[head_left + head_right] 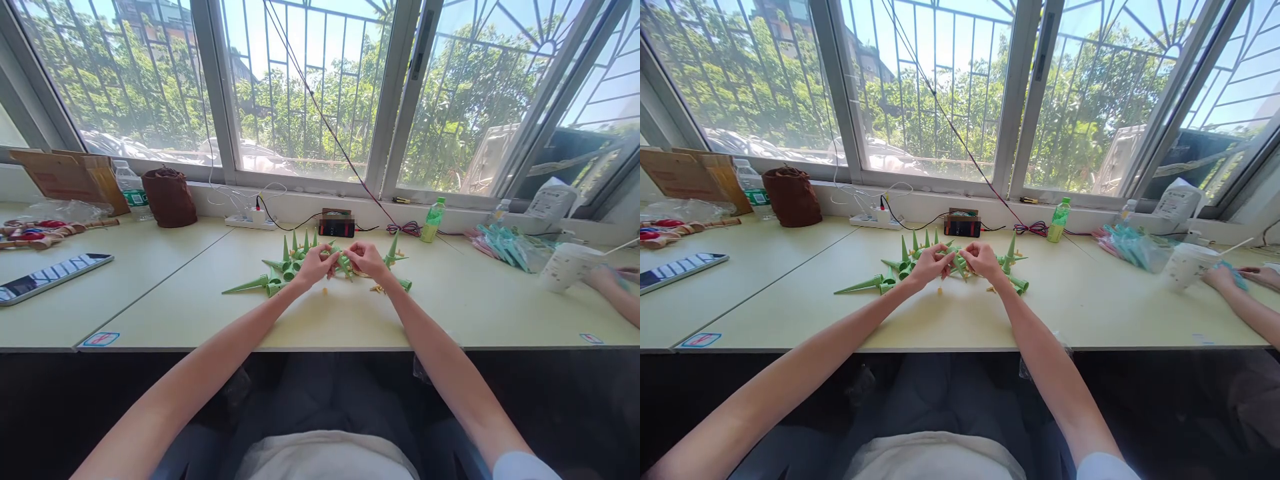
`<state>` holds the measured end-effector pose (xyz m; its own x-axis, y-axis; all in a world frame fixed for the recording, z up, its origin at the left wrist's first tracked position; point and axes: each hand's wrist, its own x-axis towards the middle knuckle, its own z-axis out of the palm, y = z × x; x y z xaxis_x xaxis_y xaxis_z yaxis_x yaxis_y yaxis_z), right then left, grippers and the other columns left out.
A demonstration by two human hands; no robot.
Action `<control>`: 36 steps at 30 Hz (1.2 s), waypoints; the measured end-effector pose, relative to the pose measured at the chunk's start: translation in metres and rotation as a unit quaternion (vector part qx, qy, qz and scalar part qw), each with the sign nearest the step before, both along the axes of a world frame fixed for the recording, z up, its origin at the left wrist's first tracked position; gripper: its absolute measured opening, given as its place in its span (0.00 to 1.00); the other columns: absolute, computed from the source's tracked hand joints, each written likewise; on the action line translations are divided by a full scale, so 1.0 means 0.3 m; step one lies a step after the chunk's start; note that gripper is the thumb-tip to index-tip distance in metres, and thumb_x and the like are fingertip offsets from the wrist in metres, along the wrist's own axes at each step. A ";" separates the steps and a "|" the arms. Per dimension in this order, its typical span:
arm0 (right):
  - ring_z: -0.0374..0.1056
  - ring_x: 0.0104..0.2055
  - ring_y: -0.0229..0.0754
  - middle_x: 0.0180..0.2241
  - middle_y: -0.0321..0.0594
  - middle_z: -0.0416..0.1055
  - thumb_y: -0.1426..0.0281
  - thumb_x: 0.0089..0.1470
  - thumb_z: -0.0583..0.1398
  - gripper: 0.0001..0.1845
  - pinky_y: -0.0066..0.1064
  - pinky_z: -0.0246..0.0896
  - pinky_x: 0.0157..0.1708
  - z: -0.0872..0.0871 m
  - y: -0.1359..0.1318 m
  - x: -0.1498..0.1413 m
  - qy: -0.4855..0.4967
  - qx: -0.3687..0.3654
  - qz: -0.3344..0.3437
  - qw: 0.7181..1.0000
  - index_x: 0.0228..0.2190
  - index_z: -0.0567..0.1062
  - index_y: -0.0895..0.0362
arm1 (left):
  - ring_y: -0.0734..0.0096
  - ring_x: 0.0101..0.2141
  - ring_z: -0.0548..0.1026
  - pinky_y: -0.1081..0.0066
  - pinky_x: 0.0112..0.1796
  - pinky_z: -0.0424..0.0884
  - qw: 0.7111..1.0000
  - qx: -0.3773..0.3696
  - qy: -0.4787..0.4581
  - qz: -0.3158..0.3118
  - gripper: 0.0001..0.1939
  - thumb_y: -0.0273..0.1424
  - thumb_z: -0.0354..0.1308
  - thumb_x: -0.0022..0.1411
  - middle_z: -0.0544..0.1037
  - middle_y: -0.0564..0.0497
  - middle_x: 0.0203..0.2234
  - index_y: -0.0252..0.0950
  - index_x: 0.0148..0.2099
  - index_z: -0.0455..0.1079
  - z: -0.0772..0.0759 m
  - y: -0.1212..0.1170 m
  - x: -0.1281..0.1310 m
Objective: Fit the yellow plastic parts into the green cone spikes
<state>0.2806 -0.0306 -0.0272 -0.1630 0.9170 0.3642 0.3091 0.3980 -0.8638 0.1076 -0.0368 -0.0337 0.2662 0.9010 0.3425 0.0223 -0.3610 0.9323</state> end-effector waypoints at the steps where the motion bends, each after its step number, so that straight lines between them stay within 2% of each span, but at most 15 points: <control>1: 0.57 0.15 0.34 0.16 0.33 0.65 0.50 0.46 0.63 0.21 0.27 0.52 0.16 0.000 0.001 0.002 0.002 -0.005 0.003 1.000 0.25 0.66 0.55 | 0.76 0.13 0.66 0.76 0.16 0.60 0.999 0.024 0.020 0.010 0.20 0.44 0.64 0.54 0.71 0.57 0.15 0.37 0.37 0.61 -0.001 -0.002 -0.001; 7: 0.56 0.15 0.33 0.15 0.33 0.62 0.48 0.44 0.64 0.24 0.26 0.51 0.16 -0.002 -0.001 0.004 -0.003 -0.045 0.006 0.999 0.23 0.66 0.55 | 0.76 0.13 0.66 0.75 0.20 0.61 0.978 0.150 0.128 0.069 0.11 0.41 0.56 0.62 0.71 0.57 0.15 0.37 0.38 0.66 -0.013 -0.009 -0.012; 14: 0.51 0.14 0.31 0.13 0.29 0.57 0.49 0.44 0.64 0.24 0.25 0.47 0.14 0.007 -0.011 -0.001 0.030 -0.078 0.020 0.996 0.20 0.66 0.56 | 0.76 0.15 0.66 0.75 0.23 0.63 0.966 0.185 0.160 0.082 0.10 0.38 0.53 0.63 0.71 0.57 0.16 0.38 0.40 0.67 -0.013 -0.009 -0.014; 21: 0.53 0.14 0.31 0.13 0.29 0.57 0.51 0.45 0.65 0.23 0.25 0.48 0.14 -0.005 -0.001 -0.005 0.082 -0.065 0.053 0.993 0.22 0.67 0.57 | 0.76 0.15 0.68 0.76 0.21 0.63 0.971 0.175 0.136 0.089 0.08 0.37 0.54 0.62 0.70 0.57 0.17 0.37 0.39 0.65 -0.002 -0.014 -0.009; 28: 0.59 0.16 0.30 0.23 0.31 0.68 0.51 0.43 0.67 0.26 0.23 0.53 0.14 0.003 -0.008 -0.012 0.092 -0.008 0.046 0.995 0.35 0.68 0.57 | 0.75 0.12 0.67 0.77 0.13 0.59 0.993 0.082 0.021 0.079 0.10 0.37 0.58 0.59 0.70 0.58 0.16 0.37 0.39 0.63 -0.002 0.006 0.005; 31: 0.60 0.16 0.30 0.24 0.32 0.68 0.52 0.43 0.66 0.25 0.23 0.54 0.14 0.003 -0.012 -0.009 0.084 0.013 0.050 0.995 0.35 0.69 0.57 | 0.76 0.12 0.66 0.77 0.13 0.60 0.996 0.062 0.000 0.069 0.12 0.38 0.59 0.58 0.71 0.57 0.16 0.37 0.37 0.63 -0.004 0.014 0.006; 36: 0.60 0.16 0.31 0.23 0.31 0.67 0.52 0.44 0.65 0.23 0.24 0.55 0.16 -0.010 -0.003 -0.004 0.041 0.043 0.036 0.998 0.33 0.70 0.56 | 0.76 0.12 0.66 0.77 0.13 0.59 0.996 0.066 0.022 0.061 0.13 0.40 0.60 0.58 0.70 0.58 0.15 0.37 0.38 0.63 -0.009 0.013 -0.004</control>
<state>0.2792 -0.0314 -0.0302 -0.1924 0.8686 0.4565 0.2063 0.4906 -0.8466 0.1066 -0.0328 -0.0365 0.1744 0.8755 0.4507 0.1135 -0.4725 0.8740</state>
